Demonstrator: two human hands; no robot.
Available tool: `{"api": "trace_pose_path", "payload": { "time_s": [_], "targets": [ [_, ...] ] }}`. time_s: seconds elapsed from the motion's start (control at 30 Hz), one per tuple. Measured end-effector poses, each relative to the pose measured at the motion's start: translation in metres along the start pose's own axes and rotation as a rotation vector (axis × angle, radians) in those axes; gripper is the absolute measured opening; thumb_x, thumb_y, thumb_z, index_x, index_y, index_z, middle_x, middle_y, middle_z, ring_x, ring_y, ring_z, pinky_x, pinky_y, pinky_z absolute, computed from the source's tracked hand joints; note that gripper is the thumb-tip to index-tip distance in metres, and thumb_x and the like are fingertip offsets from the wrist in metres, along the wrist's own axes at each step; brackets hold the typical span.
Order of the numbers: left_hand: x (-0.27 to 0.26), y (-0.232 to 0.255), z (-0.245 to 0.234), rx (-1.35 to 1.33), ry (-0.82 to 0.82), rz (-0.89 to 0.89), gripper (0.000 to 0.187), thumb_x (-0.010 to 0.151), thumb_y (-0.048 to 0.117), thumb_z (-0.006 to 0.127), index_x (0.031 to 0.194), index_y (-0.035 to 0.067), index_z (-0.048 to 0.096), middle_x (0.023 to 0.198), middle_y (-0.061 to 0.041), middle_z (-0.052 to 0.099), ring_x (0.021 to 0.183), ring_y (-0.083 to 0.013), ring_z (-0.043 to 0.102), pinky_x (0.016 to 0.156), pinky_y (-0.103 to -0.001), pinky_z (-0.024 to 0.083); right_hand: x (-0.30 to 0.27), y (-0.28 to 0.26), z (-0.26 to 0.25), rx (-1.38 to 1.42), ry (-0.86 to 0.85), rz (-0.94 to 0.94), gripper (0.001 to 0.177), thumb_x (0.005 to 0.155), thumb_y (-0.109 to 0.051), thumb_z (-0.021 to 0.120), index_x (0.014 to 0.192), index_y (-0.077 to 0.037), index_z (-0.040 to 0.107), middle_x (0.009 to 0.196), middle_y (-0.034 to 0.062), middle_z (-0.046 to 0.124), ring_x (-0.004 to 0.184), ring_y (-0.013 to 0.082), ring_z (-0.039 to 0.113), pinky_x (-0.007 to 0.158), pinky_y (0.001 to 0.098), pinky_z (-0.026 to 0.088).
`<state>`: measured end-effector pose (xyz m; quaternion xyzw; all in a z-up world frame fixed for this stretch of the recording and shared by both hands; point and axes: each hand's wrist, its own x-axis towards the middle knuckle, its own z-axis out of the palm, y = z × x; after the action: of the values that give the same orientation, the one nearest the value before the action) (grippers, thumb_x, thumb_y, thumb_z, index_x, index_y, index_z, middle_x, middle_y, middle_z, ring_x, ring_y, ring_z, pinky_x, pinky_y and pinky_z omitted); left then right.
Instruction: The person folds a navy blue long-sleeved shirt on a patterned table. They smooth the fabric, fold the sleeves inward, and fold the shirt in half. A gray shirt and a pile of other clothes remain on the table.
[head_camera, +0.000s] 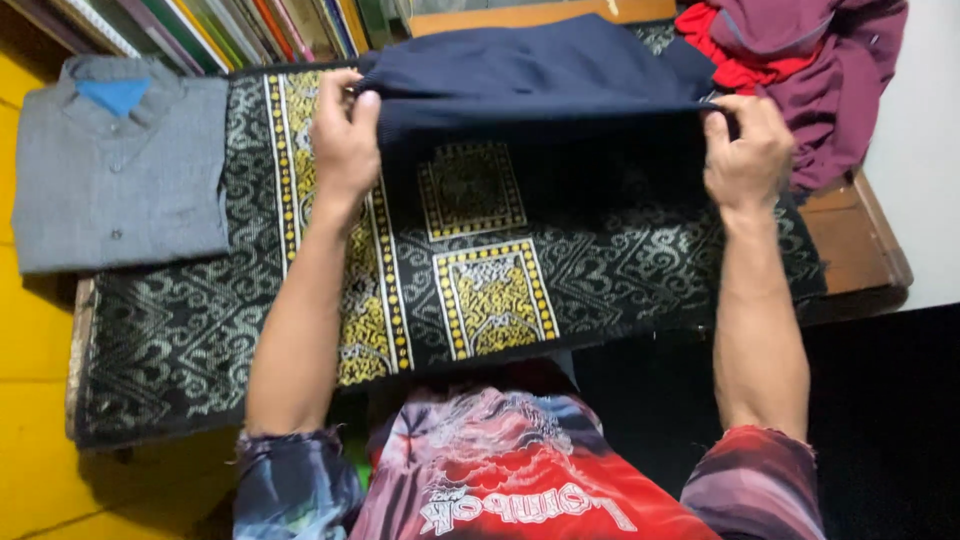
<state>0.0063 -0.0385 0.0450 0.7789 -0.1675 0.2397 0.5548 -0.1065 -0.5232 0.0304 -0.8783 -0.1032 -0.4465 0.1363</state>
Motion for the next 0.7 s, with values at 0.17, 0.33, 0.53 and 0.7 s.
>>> {"api": "trace_pose_path", "payload": {
  "time_s": [0.17,0.33,0.53,0.7],
  "targets": [
    [-0.065,0.027,-0.074,0.072,-0.069,0.004,0.021,0.106,0.008,0.058,0.125,0.011,0.052,0.102,-0.025,0.069,0.075,-0.0343,0.071,0.059,-0.042,0.058,-0.05,-0.033,-0.009,-0.193,-0.063,-0.151,0.002,0.1,-0.026,0.081,0.101,-0.026,0.079,0.089,-0.0051,0.068,0.088,0.0188,0.069,0.086,0.031,0.056],
    [-0.138,0.03,-0.125,0.507,-0.208,-0.093,0.017,0.106,0.01,0.059,0.123,0.01,0.064,0.108,-0.015,0.071,0.074,-0.0313,0.069,0.063,-0.042,0.055,-0.08,-0.116,-0.042,-0.18,-0.322,-0.205,0.013,0.094,-0.042,0.075,0.1,-0.03,0.074,0.085,-0.0021,0.068,0.081,0.021,0.068,0.075,0.0323,0.057],
    [-0.151,0.024,-0.099,1.242,-0.176,0.048,0.037,0.09,0.041,0.073,0.124,0.025,0.072,0.113,-0.005,0.066,0.097,-0.0316,0.066,0.071,-0.046,0.057,-0.089,-0.051,-0.041,-0.075,-0.205,-0.011,0.007,0.105,-0.032,0.076,0.109,-0.026,0.077,0.102,-0.0042,0.071,0.097,0.0218,0.067,0.092,0.0336,0.054],
    [-0.127,0.07,0.009,0.773,-0.383,0.524,0.033,0.085,0.042,0.071,0.116,0.029,0.07,0.106,-0.001,0.067,0.097,-0.0297,0.066,0.071,-0.042,0.053,-0.075,0.002,-0.032,-0.23,-0.279,0.17,0.062,0.083,-0.002,0.056,0.139,-0.024,0.068,0.134,0.0053,0.058,0.116,0.0346,0.058,0.094,0.0483,0.051]
  ]
}}
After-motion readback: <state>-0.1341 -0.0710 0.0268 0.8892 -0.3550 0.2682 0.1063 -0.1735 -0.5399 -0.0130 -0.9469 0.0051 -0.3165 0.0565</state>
